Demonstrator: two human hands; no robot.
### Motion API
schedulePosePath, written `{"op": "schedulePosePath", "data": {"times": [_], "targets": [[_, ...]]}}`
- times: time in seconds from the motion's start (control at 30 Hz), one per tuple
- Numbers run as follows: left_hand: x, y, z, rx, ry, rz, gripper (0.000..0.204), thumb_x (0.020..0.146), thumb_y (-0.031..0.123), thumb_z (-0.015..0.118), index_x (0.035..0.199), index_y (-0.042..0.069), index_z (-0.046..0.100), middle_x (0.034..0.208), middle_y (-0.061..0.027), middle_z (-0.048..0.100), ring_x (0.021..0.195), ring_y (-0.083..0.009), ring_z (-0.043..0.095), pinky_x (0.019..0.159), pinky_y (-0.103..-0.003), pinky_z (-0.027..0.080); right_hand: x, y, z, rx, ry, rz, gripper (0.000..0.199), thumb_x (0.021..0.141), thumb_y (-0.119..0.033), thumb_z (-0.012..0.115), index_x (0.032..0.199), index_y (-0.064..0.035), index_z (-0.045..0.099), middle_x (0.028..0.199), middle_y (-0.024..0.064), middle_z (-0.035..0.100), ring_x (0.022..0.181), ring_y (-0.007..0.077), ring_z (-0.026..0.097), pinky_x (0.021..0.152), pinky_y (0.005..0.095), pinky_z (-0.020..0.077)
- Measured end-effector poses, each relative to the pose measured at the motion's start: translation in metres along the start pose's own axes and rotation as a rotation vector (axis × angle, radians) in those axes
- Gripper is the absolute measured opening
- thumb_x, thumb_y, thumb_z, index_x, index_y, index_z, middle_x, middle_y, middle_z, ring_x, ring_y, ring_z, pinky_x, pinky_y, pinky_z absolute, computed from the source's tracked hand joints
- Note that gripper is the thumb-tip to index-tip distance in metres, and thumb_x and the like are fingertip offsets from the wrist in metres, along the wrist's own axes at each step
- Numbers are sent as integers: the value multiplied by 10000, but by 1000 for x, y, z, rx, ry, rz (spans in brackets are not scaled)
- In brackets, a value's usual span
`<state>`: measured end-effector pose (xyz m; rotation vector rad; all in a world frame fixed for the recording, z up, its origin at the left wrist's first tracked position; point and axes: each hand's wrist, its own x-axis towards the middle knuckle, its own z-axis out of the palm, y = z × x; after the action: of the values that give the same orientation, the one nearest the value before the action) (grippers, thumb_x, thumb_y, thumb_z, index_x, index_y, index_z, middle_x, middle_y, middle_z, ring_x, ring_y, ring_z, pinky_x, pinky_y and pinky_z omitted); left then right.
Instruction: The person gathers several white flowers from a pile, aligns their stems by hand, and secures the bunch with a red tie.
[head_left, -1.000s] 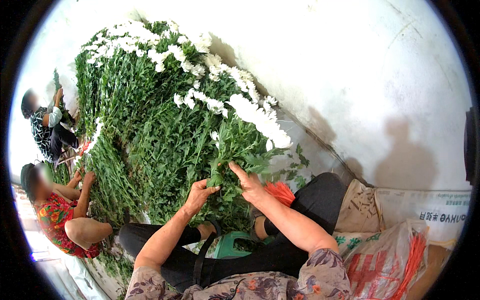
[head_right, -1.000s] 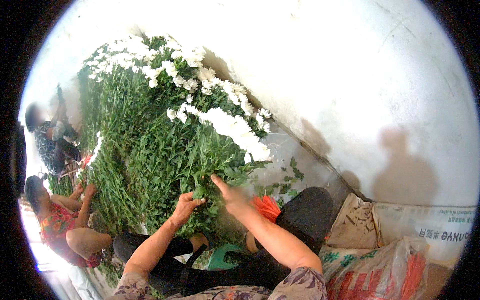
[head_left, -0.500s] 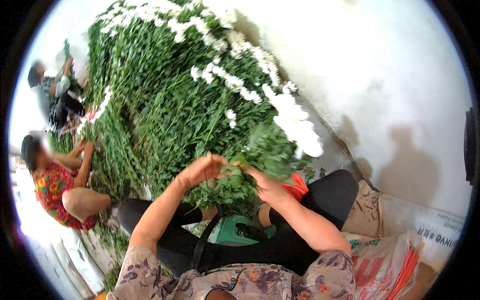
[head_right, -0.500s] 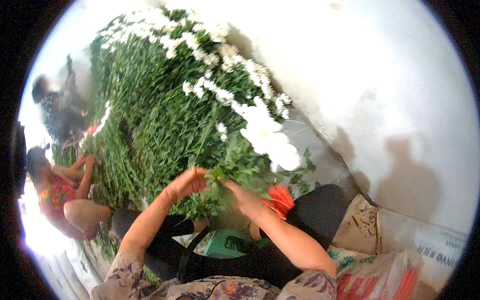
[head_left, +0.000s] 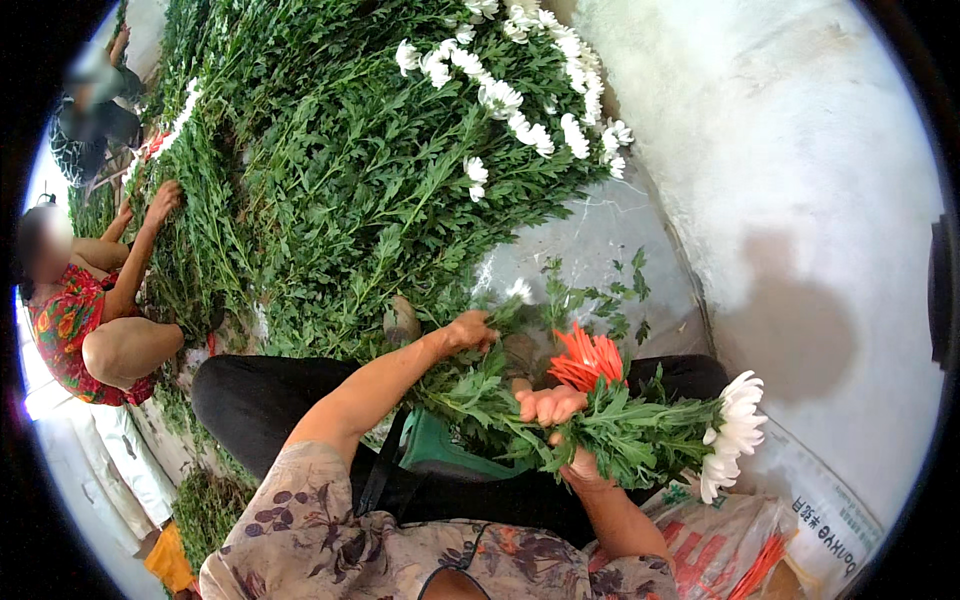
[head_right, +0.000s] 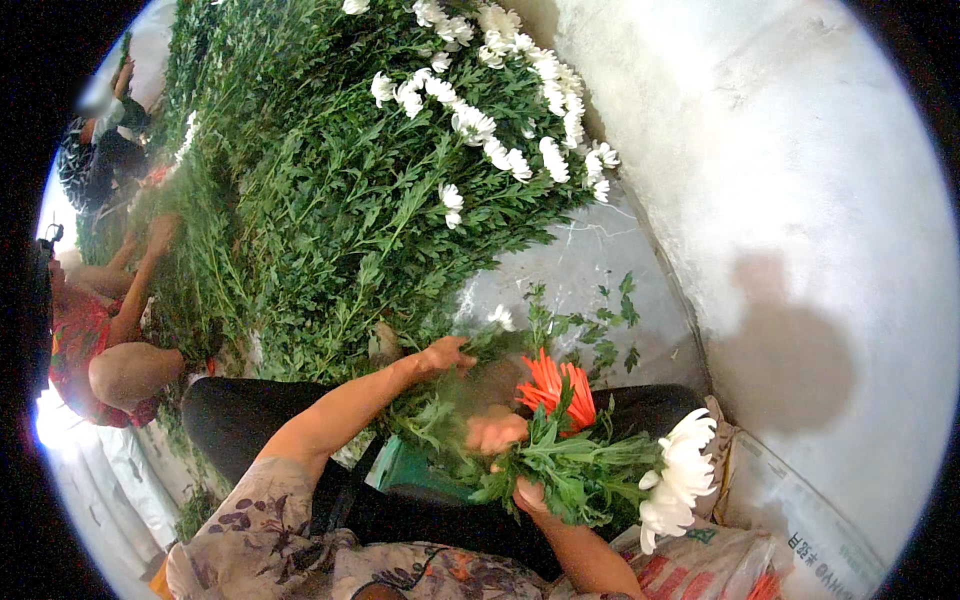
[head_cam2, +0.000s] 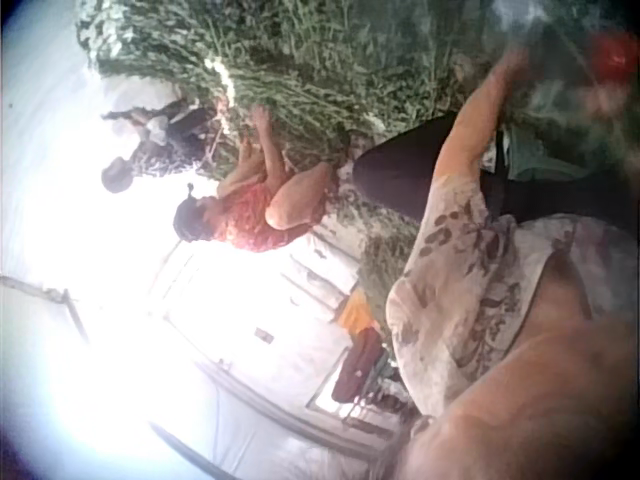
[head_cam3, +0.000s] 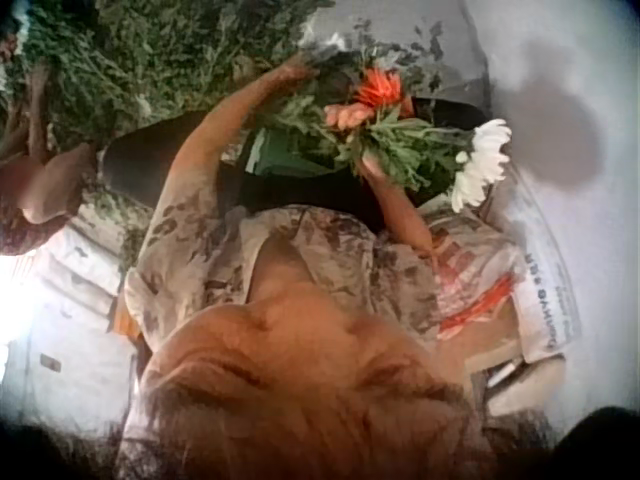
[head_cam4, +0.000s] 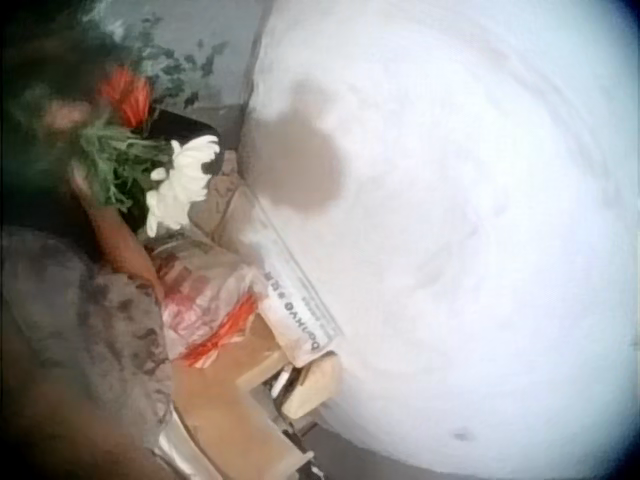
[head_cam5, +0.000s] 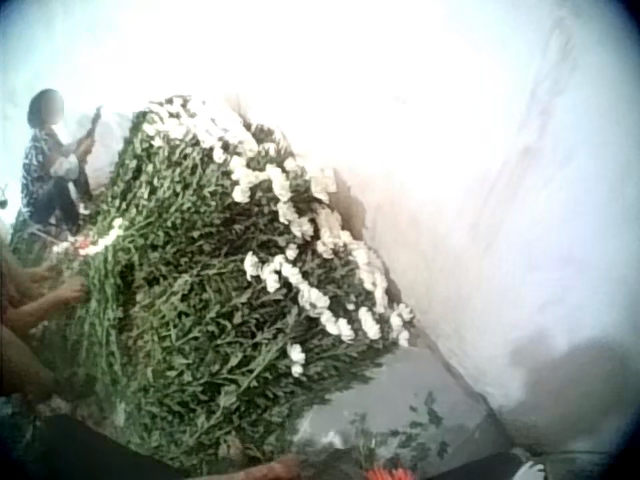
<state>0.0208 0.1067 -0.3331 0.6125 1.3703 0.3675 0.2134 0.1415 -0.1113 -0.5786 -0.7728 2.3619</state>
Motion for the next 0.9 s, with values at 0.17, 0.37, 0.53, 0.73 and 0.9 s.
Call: {"op": "schedulePosePath", "data": {"times": [0.17, 0.37, 0.53, 0.73, 0.9], "targets": [[-70, 165, -77, -262, 471, 451, 293, 941, 227, 576, 1195, 83, 559, 689, 2, 541, 588, -100, 531, 484, -257, 452, 2, 0, -14, 17, 114, 0, 226, 796, -119, 735, 914, -104, 543, 850, 19, 499, 872, 241, 537, 1021, 483, 350], [-179, 296, -222, 28, 1069, 964, 262, 941, 195, 555, 1174, 76, 543, 721, -8, 587, 577, -72, 521, 487, -233, 427, 12, 2, -7, 53, 112, 65, 259, 818, -167, 740, 999, -123, 559, 937, 12, 555, 957, 238, 568, 1053, 499, 335], [-70, 181, -217, 287, 1210, 482, 484, 862, 218, 687, 1234, 80, 408, 818, -96, 663, 661, -202, 620, 564, -354, 490, 24, -1, 4, 108, 236, 125, 398, 713, -250, 805, 991, -122, 549, 1009, 17, 569, 1052, 232, 558, 977, 404, 406], [-19, 84, -166, 528, 970, 126, 424, 697, 222, 792, 1040, 37, 625, 898, -168, 675, 859, -346, 646, 742, -415, 503, 19, -6, 2, 75, 268, 85, 322, 827, -196, 729, 1086, -96, 566, 1050, 43, 581, 1075, 248, 558, 1042, 467, 361], [-87, 83, -160, -33, 530, 362, 308, 798, 92, 714, 1082, -2, 641, 942, -63, 686, 845, -185, 611, 819, -327, 474, 20, -3, -11, 112, 333, 161, 314, 909, -246, 640, 1162, -88, 543, 1165, 78, 561, 1105, 233, 550, 1012, 418, 399]]}}
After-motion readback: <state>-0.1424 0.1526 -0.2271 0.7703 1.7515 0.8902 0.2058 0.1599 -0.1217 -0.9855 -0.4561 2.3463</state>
